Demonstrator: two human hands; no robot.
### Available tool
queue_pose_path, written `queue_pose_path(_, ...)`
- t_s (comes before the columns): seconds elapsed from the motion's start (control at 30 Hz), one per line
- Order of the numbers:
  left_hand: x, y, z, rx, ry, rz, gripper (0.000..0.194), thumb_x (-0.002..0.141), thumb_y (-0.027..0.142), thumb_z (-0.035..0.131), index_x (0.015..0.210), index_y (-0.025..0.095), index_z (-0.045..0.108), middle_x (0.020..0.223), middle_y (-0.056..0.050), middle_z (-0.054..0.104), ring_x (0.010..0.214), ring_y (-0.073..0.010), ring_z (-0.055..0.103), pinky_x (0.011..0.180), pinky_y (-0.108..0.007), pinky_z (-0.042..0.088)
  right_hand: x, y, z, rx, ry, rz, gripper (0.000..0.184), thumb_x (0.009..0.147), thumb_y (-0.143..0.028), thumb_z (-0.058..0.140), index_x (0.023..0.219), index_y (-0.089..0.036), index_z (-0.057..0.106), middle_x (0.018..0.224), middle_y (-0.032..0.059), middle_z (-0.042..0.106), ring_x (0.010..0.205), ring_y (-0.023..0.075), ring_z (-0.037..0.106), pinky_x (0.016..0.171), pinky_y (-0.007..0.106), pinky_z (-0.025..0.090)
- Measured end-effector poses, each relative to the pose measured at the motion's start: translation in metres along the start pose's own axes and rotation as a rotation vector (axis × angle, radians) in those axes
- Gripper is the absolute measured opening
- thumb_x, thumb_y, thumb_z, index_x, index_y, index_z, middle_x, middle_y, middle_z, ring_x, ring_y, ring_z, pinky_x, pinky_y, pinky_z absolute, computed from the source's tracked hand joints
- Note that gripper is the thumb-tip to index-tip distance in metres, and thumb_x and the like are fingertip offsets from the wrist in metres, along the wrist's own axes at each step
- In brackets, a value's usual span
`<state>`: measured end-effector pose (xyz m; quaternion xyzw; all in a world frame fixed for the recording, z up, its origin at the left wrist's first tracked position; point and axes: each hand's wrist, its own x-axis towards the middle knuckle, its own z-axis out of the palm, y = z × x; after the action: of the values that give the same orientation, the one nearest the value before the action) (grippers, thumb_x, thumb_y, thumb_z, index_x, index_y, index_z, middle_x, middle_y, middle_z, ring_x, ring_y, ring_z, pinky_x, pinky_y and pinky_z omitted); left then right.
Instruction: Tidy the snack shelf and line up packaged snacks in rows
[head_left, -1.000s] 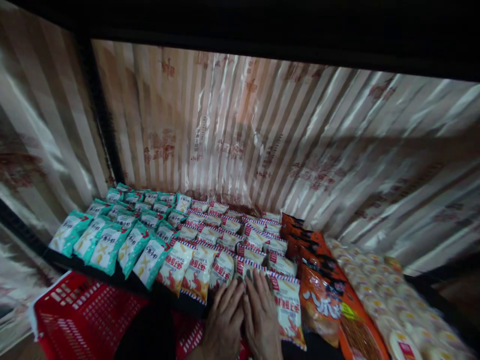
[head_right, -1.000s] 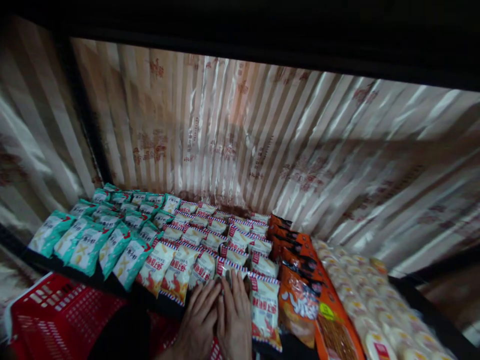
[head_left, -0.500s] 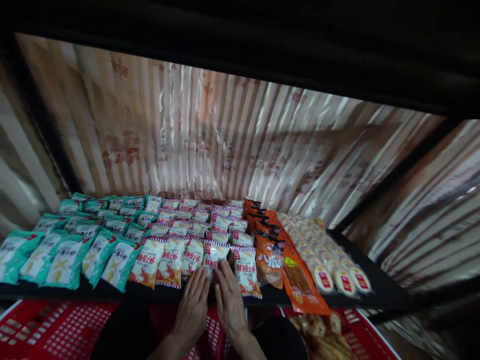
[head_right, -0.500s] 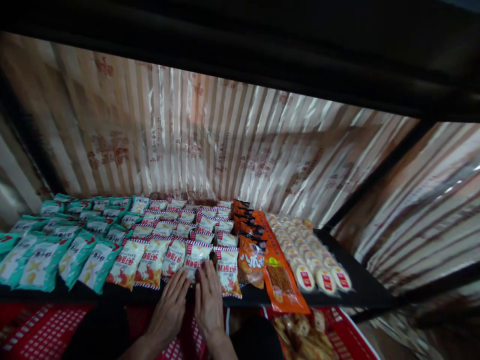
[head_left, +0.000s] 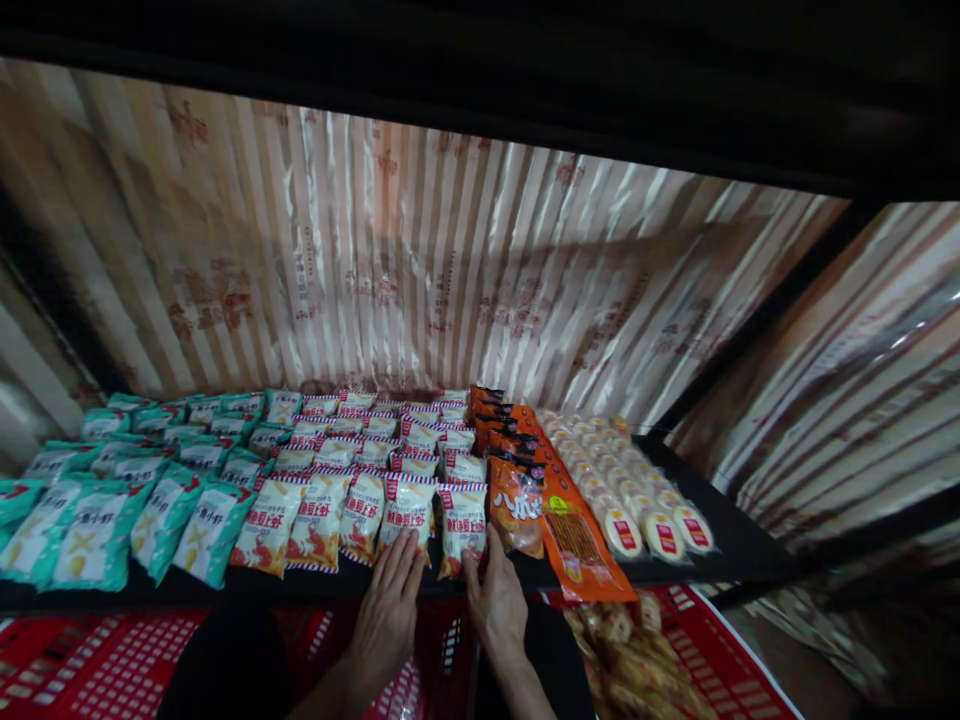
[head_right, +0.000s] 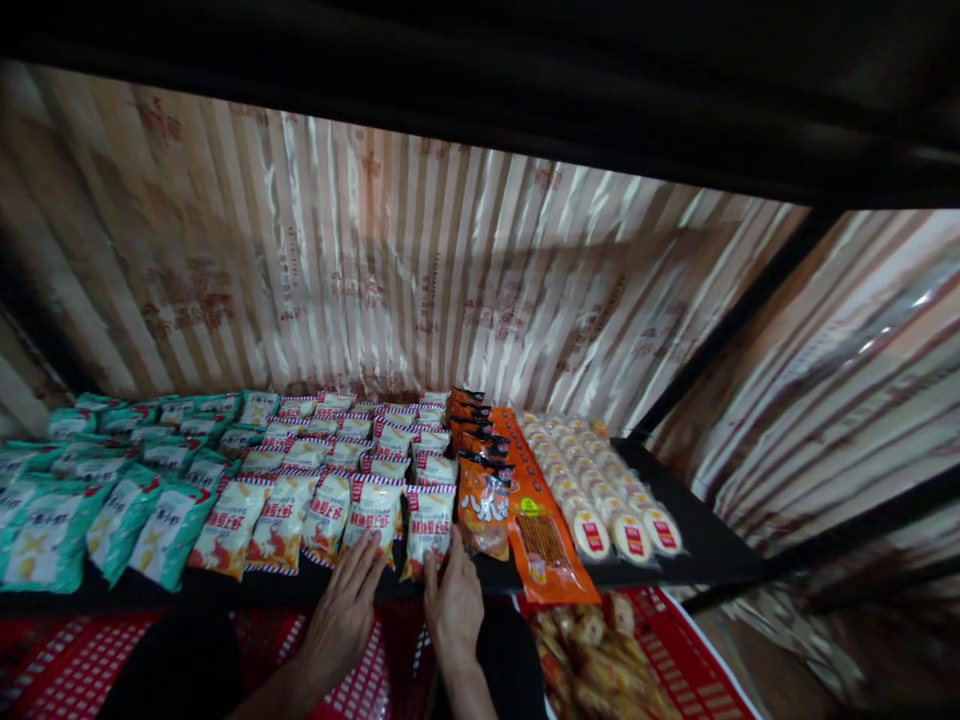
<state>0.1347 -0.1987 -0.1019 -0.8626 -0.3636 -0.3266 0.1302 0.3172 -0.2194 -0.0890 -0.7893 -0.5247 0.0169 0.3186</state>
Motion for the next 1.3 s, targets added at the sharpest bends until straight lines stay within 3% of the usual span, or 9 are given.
queue_pose_path(0.23, -0.002, 0.0, -0.001, -0.009, -0.057, -0.003, 0.076, 0.073, -0.001, 0.033, 0.146, 0.012, 0.016, 0.148, -0.013, 0.029, 0.138, -0.0262, 0.022, 0.103, -0.044, 0.04, 0.002, 0.005, 0.018, 0.157, 0.124, -0.039, 0.066, 0.09, -0.056, 0.03, 0.137, -0.009, 0.035, 0.123, 0.019, 0.056, 0.11, 0.0276, 0.056, 0.091, 0.04, 0.046)
queue_pose_path(0.43, 0.0, -0.001, -0.004, -0.035, -0.074, 0.009, 0.077, 0.073, -0.001, 0.034, 0.146, 0.013, 0.015, 0.149, -0.011, 0.026, 0.139, -0.0263, 0.02, 0.102, -0.045, 0.042, 0.013, -0.003, 0.018, 0.202, 0.21, -0.091, 0.061, 0.091, -0.052, 0.034, 0.139, -0.013, 0.034, 0.11, 0.0163, 0.06, 0.098, 0.0268, 0.057, 0.085, 0.041, 0.046)
queue_pose_path(0.57, 0.001, 0.0, -0.004, -0.018, -0.055, 0.015, 0.078, 0.072, -0.002, 0.034, 0.146, 0.012, 0.014, 0.149, -0.012, 0.026, 0.139, -0.0268, 0.02, 0.101, -0.044, 0.042, 0.015, 0.0, 0.03, 0.219, 0.243, -0.13, 0.057, 0.093, -0.049, 0.032, 0.136, -0.012, 0.038, 0.11, 0.0174, 0.059, 0.099, 0.0276, 0.056, 0.084, 0.041, 0.046)
queue_pose_path(0.7, 0.0, -0.002, -0.002, -0.002, -0.028, 0.043, 0.077, 0.072, 0.0, 0.034, 0.146, 0.01, 0.015, 0.149, -0.013, 0.025, 0.139, -0.0278, 0.02, 0.1, -0.044, 0.042, 0.012, 0.01, 0.043, 0.258, 0.221, -0.158, 0.054, 0.094, -0.045, 0.033, 0.136, -0.012, 0.039, 0.118, 0.0186, 0.056, 0.108, 0.0281, 0.052, 0.088, 0.042, 0.044)
queue_pose_path(0.83, -0.001, -0.006, 0.002, 0.013, -0.039, 0.061, 0.078, 0.07, -0.001, 0.034, 0.146, 0.01, 0.017, 0.148, -0.014, 0.028, 0.138, -0.0276, 0.021, 0.103, -0.044, 0.038, 0.013, 0.014, 0.041, 0.306, 0.205, -0.175, 0.052, 0.094, -0.042, 0.036, 0.138, -0.016, 0.036, 0.124, 0.0168, 0.053, 0.113, 0.0268, 0.05, 0.092, 0.042, 0.043)
queue_pose_path(1.0, -0.002, -0.007, 0.004, 0.008, -0.047, 0.066, 0.078, 0.072, -0.003, 0.031, 0.146, 0.011, 0.013, 0.147, -0.014, 0.031, 0.138, -0.0268, 0.023, 0.104, -0.043, 0.039, 0.019, 0.009, 0.033, 0.344, 0.229, -0.155, 0.051, 0.093, -0.042, 0.037, 0.137, -0.016, 0.037, 0.12, 0.0161, 0.054, 0.11, 0.0261, 0.051, 0.092, 0.042, 0.043)
queue_pose_path(1.3, -0.003, -0.008, 0.004, -0.011, -0.027, 0.082, 0.073, 0.076, -0.002, 0.03, 0.146, 0.012, 0.013, 0.146, -0.013, 0.032, 0.137, -0.0251, 0.027, 0.104, -0.041, 0.039, 0.014, 0.006, 0.04, 0.308, 0.221, -0.164, 0.053, 0.093, -0.045, 0.036, 0.138, -0.016, 0.037, 0.114, 0.0157, 0.055, 0.106, 0.0269, 0.052, 0.087, 0.042, 0.045)
